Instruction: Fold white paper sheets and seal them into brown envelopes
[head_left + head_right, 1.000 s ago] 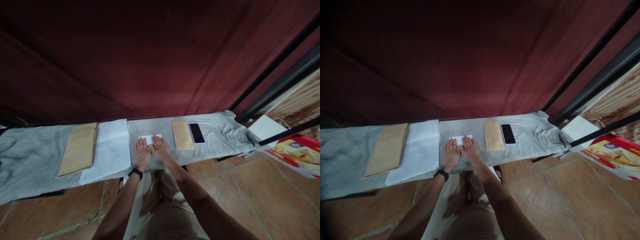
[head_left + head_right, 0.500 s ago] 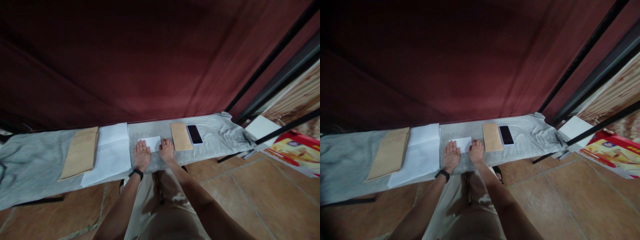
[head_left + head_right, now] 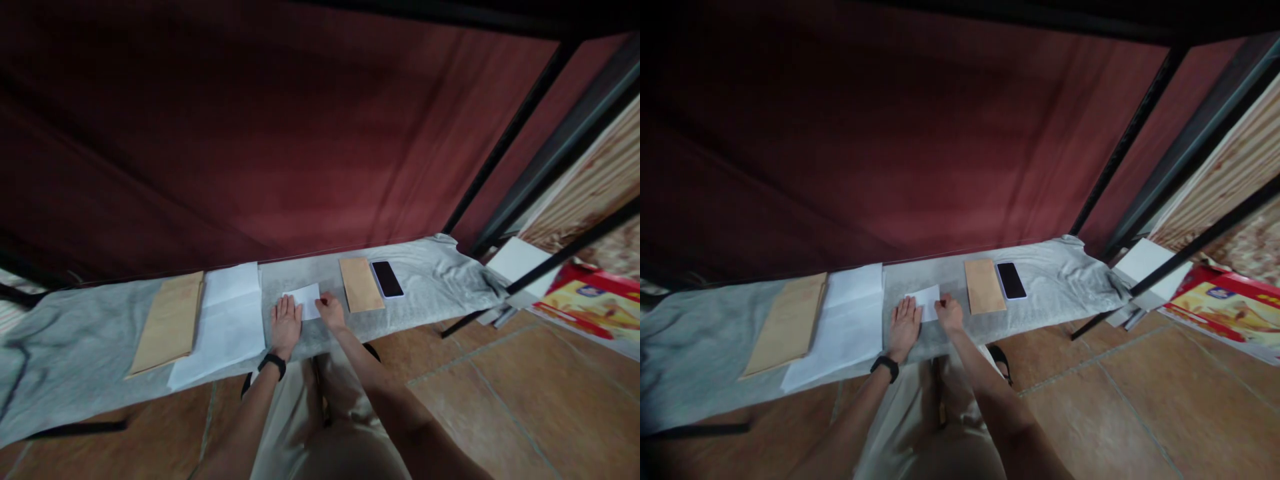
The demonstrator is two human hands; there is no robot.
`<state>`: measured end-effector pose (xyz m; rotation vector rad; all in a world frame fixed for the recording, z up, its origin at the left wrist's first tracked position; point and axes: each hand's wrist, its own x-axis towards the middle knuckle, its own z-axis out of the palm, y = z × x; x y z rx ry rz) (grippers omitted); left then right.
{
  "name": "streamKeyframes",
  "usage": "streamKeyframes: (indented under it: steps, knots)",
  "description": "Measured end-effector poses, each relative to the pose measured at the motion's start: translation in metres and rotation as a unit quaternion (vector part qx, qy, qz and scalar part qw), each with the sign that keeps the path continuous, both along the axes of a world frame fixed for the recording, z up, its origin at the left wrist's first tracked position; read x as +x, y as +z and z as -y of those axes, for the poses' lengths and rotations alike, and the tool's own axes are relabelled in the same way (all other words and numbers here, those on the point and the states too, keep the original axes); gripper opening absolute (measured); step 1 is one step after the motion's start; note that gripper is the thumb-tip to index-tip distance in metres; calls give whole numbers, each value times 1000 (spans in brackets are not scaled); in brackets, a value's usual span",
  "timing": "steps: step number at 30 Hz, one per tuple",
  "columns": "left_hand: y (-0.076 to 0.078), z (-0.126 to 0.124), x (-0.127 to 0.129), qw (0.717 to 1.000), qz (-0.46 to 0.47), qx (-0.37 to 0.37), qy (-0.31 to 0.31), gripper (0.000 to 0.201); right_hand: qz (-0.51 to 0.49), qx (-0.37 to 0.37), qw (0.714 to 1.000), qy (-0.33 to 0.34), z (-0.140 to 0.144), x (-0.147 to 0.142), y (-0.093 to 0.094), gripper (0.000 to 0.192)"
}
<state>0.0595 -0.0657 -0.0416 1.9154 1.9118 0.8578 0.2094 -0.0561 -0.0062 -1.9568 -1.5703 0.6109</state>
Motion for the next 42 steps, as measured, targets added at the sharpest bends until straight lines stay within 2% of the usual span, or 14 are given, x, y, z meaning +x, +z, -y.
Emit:
streamKeyframes:
  steps: [2, 3, 7, 9, 11, 14, 18, 21, 28, 31, 34, 36, 39, 42]
  knots:
    - [12, 2, 7, 983, 183, -12, 2, 53, 3, 34, 999, -5, 8, -1, 11, 18]
    - [19, 2, 13, 961, 275, -16, 3, 52, 11, 61, 998, -5, 12, -3, 16, 18]
    - [42, 1, 39, 903, 429, -12, -15, 50, 83, 172, 980, 54, 29, -14, 36, 19]
    - [47, -1, 45, 852, 524, -20, 0, 48, 101, 192, 971, 100, 36, -19, 40, 20]
    - [47, -3, 41, 824, 565, -31, 25, 47, 87, 211, 962, 152, 40, -21, 37, 22]
    - [37, -3, 24, 840, 539, -44, 50, 43, 28, 233, 952, 194, 42, -16, 22, 25]
    - [19, -8, 0, 884, 456, -76, 72, 29, -36, 233, 958, 161, 43, -4, -7, 29]
    - [11, -15, -10, 918, 377, -85, 85, 19, -42, 213, 965, 149, 40, 2, -23, 31]
    - [7, -25, -10, 963, 248, -66, 86, 46, 77, 156, 966, 191, 22, -3, -42, 40]
    - [5, -21, -7, 986, 144, -37, 81, 55, 146, 131, 961, 197, 19, -8, -50, 45]
    - [0, -12, 0, 997, 24, 43, 59, 55, 192, 115, 956, 191, 20, -11, -58, 49]
    - [-4, -6, 8, 997, -23, 74, 16, 52, 207, 112, 952, 194, 21, -12, -60, 50]
    - [-10, 2, 23, 994, -59, 31, -84, 53, 225, 105, 946, 210, 22, -11, -60, 55]
    - [-16, 7, 29, 989, -96, -10, -114, 59, 232, 96, 944, 215, 22, -11, -59, 57]
